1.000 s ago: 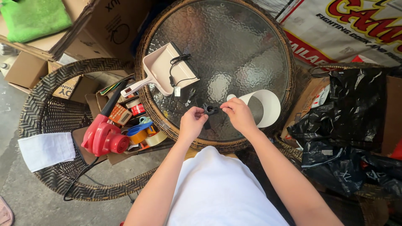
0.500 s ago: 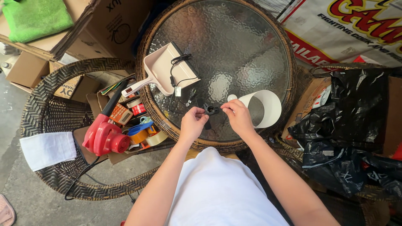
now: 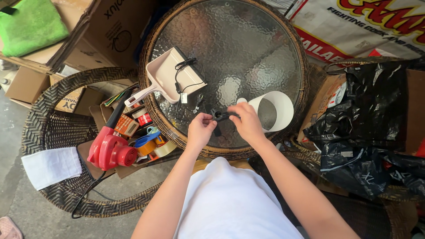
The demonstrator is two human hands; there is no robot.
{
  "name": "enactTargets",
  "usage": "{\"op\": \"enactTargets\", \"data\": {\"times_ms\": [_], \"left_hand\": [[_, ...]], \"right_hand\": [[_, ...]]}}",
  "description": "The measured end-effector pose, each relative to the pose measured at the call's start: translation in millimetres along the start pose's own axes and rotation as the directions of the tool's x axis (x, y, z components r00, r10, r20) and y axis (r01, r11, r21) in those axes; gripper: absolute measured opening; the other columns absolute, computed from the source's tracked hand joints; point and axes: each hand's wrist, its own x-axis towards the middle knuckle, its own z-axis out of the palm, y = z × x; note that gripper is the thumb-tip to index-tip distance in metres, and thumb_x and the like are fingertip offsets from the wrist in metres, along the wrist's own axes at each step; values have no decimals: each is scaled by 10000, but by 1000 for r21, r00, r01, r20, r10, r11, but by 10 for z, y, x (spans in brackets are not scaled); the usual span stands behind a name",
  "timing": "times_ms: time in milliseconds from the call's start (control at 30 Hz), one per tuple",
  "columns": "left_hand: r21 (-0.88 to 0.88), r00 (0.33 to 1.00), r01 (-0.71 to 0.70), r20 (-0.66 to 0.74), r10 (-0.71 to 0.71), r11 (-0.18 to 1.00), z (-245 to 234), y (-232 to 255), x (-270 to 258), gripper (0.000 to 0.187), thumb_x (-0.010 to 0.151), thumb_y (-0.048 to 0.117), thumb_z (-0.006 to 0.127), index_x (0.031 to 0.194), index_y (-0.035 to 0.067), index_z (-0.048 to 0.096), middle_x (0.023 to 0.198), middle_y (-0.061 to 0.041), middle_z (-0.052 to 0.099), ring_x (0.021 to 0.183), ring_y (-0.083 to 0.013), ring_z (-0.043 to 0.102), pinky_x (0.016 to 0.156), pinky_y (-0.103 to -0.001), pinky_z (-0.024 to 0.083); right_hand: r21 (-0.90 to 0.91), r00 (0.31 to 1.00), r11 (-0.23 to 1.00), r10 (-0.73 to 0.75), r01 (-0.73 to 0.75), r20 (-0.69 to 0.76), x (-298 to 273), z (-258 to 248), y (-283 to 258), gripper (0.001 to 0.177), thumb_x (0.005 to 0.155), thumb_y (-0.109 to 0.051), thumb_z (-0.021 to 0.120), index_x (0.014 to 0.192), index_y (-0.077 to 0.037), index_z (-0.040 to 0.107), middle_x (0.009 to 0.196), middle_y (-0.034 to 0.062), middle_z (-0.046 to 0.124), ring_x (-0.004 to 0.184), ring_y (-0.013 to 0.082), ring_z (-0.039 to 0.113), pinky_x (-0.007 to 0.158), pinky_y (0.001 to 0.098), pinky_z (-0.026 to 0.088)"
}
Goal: The person assembles a white cylindrical lamp by screwing a light bulb into a black socket and inserting the socket into the lamp shade. They then pick up a red leaf blower, briefly direct it toward a vacuum cleaner on the floor, and return to the lamp, carrying it through a doorway into an adjacent room.
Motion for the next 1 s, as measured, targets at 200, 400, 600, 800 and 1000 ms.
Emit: {"op": "enactTargets", "data": {"times_ms": [200, 400, 600, 800, 1000], "left_hand": [[-2, 999, 16, -35, -16, 1000, -89, -212, -111, 318, 869, 191, 755, 1126, 14, 694, 959, -96, 765, 872, -170, 735, 791, -318, 582], [56, 993, 88, -84, -83, 995, -227, -558, -415, 276, 891, 209, 718, 1101, 30, 716, 931, -93, 769, 854, -178, 726, 793, -324, 573], [-45, 984, 146, -101, -150, 988, -361, -821, -680, 245, 911, 181, 687, 1091, 15, 708, 930, -65, 759, 849, -155, 709, 794, -312, 564], [-88, 985, 145, -79, -152, 986, -288, -872, -684, 252, 929, 180, 678, 1108, 5, 705, 921, -90, 757, 798, -175, 685, 742, -331, 563], [34, 994, -89, -60, 91, 995, -191, -581, -548, 324, 916, 191, 676, 1190, 18, 693, 1026, -61, 722, 774, -141, 680, 712, -297, 545]], "right_hand": [[93, 936, 943, 330, -320, -119, -570, 149, 1, 170, 953, -126, 684, 1108, -57, 665, 1001, 98, 674, 842, 261, 700, 753, 356, 557], [-182, 854, 888, 456, -422, 248, -845, 891, 649, 291, 864, -187, 737, 1100, -41, 648, 1078, 148, 664, 926, 360, 669, 796, 453, 528], [-257, 851, 879, 462, -402, 249, -878, 1237, 1025, 119, 873, -139, 729, 917, -47, 666, 1010, 170, 643, 947, 403, 638, 838, 488, 521], [-1, 771, 808, 562, -589, 299, -833, 944, 820, 164, 884, -152, 742, 1000, -47, 693, 909, 134, 749, 835, 258, 743, 773, 349, 568], [318, 811, 774, 397, -548, 430, -688, 453, 424, 178, 910, -91, 719, 1069, -13, 729, 918, 43, 745, 826, 90, 676, 757, 257, 555]]}}
